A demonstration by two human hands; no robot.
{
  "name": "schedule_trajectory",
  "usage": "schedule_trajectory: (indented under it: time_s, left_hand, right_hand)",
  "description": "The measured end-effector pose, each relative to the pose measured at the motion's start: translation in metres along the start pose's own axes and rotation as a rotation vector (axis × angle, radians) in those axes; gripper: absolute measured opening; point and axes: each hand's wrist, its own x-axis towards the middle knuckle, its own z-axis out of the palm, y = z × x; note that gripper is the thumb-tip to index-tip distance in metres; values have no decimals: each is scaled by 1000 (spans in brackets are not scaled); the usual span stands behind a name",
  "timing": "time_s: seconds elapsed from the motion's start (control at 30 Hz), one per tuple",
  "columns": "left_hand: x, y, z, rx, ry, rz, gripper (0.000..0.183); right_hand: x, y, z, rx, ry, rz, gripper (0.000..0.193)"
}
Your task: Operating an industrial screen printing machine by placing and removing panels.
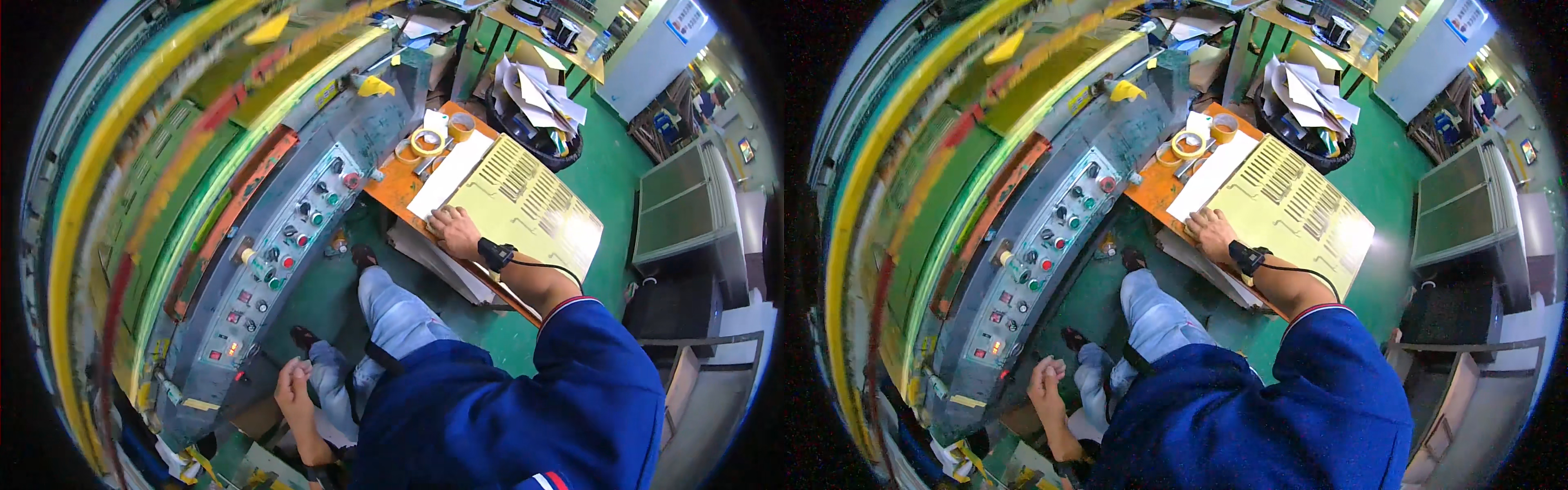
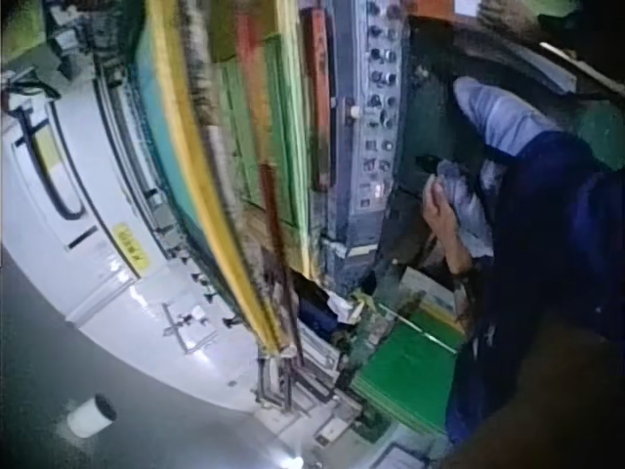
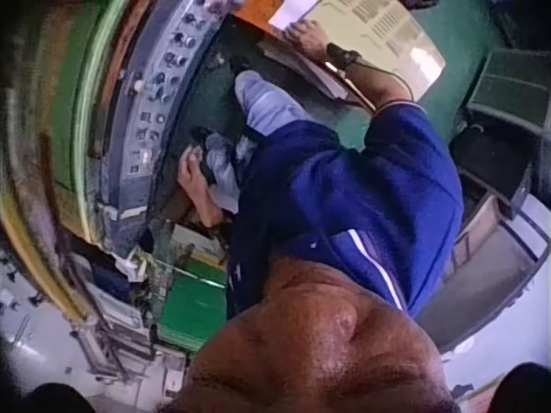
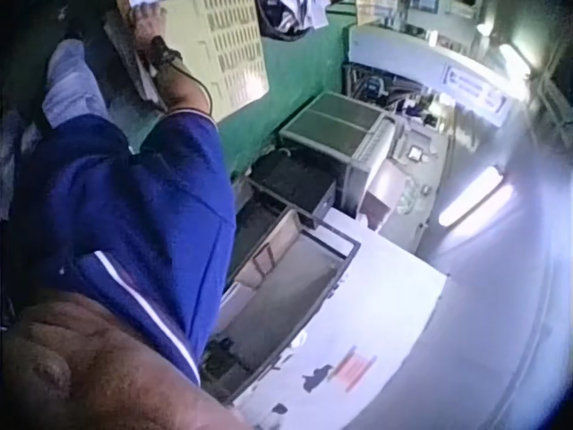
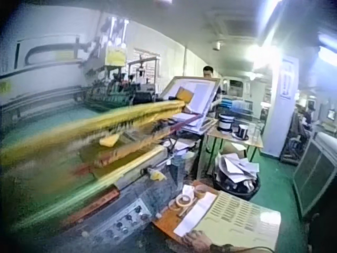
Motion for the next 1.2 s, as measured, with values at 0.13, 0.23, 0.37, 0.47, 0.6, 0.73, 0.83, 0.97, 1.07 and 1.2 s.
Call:
schedule_trajectory:
  time_s: [0.13,0.23,0.37,0.47,0.6,0.73,0.83,0.97,1.07,1.2]
  left_hand:
    - [6,10,3,53,-27,-4,29]
    - [11,13,3,59,-42,-30,28]
    - [19,14,11,66,-97,-60,26]
    - [31,23,27,54,-193,-96,27]
    - [70,32,89,-46,-442,-165,31]
    - [112,28,197,-112,-750,-349,38]
    - [126,16,247,-269,-1007,-550,33]
    - [123,-12,276,-100,-738,-279,23]
    - [111,31,274,-124,-655,-116,21]
    - [99,62,224,-236,-589,-22,22]
  right_hand:
    - [-6,0,4,31,83,-17,58]
    - [-9,-1,11,29,101,-42,53]
    - [-24,0,15,84,157,-149,42]
    - [-37,-9,7,71,177,-193,43]
    - [-69,-43,-19,242,294,-348,39]
    - [-91,-102,-61,470,316,-396,38]
    - [-100,-131,-71,621,294,-443,38]
    - [-107,-118,-91,836,358,-388,39]
    - [-141,-48,-81,717,449,24,39]
    - [-214,56,-39,531,804,763,43]
